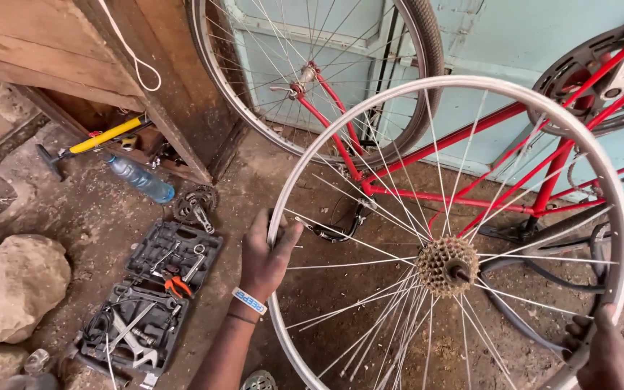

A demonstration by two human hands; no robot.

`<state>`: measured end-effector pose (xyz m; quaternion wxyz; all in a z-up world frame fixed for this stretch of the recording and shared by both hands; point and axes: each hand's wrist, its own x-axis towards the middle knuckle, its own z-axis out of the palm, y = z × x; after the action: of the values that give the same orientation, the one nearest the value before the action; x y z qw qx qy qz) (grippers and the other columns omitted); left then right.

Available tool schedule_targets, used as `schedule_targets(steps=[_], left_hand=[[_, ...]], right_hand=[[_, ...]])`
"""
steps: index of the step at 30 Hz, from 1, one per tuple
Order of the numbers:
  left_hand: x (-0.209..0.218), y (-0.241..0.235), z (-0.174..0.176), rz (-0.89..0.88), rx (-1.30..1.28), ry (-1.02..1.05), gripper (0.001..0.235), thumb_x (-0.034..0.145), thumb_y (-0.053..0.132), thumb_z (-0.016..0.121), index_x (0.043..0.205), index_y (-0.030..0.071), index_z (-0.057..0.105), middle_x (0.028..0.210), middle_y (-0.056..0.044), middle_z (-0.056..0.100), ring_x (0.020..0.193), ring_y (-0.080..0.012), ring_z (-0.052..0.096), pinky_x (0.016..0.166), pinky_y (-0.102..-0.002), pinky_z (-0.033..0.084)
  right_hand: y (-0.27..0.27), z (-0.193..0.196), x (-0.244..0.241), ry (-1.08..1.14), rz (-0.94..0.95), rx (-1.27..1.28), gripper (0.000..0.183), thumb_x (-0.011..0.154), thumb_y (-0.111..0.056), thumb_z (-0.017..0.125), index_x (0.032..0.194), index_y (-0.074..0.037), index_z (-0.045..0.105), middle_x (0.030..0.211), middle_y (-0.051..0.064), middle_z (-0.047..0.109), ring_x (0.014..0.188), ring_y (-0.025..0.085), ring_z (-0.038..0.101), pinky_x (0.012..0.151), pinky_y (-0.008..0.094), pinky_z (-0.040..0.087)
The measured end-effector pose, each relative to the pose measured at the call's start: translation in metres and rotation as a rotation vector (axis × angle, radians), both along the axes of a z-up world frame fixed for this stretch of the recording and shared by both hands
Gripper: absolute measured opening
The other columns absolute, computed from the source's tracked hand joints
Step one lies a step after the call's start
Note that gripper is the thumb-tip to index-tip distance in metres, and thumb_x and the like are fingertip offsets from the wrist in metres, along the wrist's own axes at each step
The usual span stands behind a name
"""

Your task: The person is repairing a bicycle wheel by hand, inserting and adjusting spokes into the hub and rim. The person rotates the wheel to access different sections and ensures the spokes are properly seated.

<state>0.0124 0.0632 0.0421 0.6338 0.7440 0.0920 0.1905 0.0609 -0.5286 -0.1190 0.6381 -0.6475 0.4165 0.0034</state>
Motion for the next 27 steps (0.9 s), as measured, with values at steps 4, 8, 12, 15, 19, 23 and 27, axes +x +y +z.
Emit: schedule_targets(steps=[4,8,12,15,19,23,27], left_hand=[[0.0,-0.001,-0.001,0.089,0.282,-0.086,0.037,0.094,0.048,0.064,0.082,0.017,0.048,0.055,0.005,0.044,0.046,-0.0099,0.041,0.044,-0.03,0.034],[-0.001,-0.007,0.006,0.158,0.373,-0.14,0.035,0.096,0.048,0.06,0.088,0.014,0.056,0.051,0.004,0.047,0.043,-0.0131,0.046,0.044,-0.033,0.035],[0.0,-0.01,0.003,0.174,0.375,-0.161,0.034,0.099,0.045,0.057,0.086,0.013,0.053,0.049,0.001,0.044,0.041,-0.0155,0.042,0.044,-0.035,0.032],[0.001,-0.013,-0.006,0.215,0.477,-0.199,0.038,0.1,0.05,0.05,0.095,0.013,0.056,0.051,-0.003,0.05,0.039,-0.0246,0.051,0.043,-0.038,0.033],[0.002,-0.015,-0.009,0.276,0.577,-0.296,0.037,0.102,0.045,0.049,0.094,0.009,0.055,0.052,-0.007,0.049,0.041,-0.0297,0.05,0.044,-0.039,0.033],[0.003,-0.022,-0.006,0.313,0.532,-0.325,0.035,0.103,0.042,0.048,0.092,0.01,0.056,0.05,-0.002,0.048,0.038,-0.0186,0.046,0.042,-0.034,0.03],[0.01,-0.035,-0.016,0.429,0.267,-0.211,0.03,0.1,0.04,0.057,0.089,0.012,0.057,0.054,0.001,0.049,0.046,-0.0152,0.046,0.048,-0.035,0.033]], right_hand=[[-0.027,-0.052,0.013,-0.077,0.003,0.076,0.073,0.118,-0.085,0.036,0.127,-0.013,0.047,0.098,0.007,0.051,0.092,0.029,0.055,0.086,0.05,0.047],[-0.052,-0.088,0.022,-0.204,-0.13,0.145,0.062,0.117,-0.081,0.049,0.116,-0.019,0.048,0.096,0.0,0.047,0.091,0.019,0.058,0.095,0.046,0.056],[-0.039,-0.068,0.018,-0.204,-0.219,0.049,0.071,0.114,-0.083,0.054,0.115,-0.012,0.056,0.098,0.001,0.057,0.092,0.018,0.066,0.089,0.038,0.063],[-0.057,-0.082,0.019,-0.265,-0.201,0.098,0.073,0.112,-0.089,0.056,0.109,-0.016,0.053,0.092,-0.002,0.049,0.081,0.016,0.058,0.086,0.036,0.06],[-0.052,-0.073,0.015,-0.262,-0.219,0.145,0.076,0.111,-0.09,0.056,0.108,-0.014,0.051,0.099,0.001,0.051,0.089,0.023,0.06,0.093,0.045,0.056],[-0.017,-0.035,0.006,-0.312,-0.33,0.111,0.036,0.111,-0.07,0.059,0.126,-0.037,0.054,0.093,-0.008,0.043,0.08,0.016,0.051,0.09,0.046,0.056],[0.015,0.002,-0.006,-0.308,-0.346,0.096,0.041,0.113,-0.067,0.063,0.116,-0.027,0.056,0.084,-0.011,0.05,0.073,0.01,0.055,0.075,0.035,0.054]])
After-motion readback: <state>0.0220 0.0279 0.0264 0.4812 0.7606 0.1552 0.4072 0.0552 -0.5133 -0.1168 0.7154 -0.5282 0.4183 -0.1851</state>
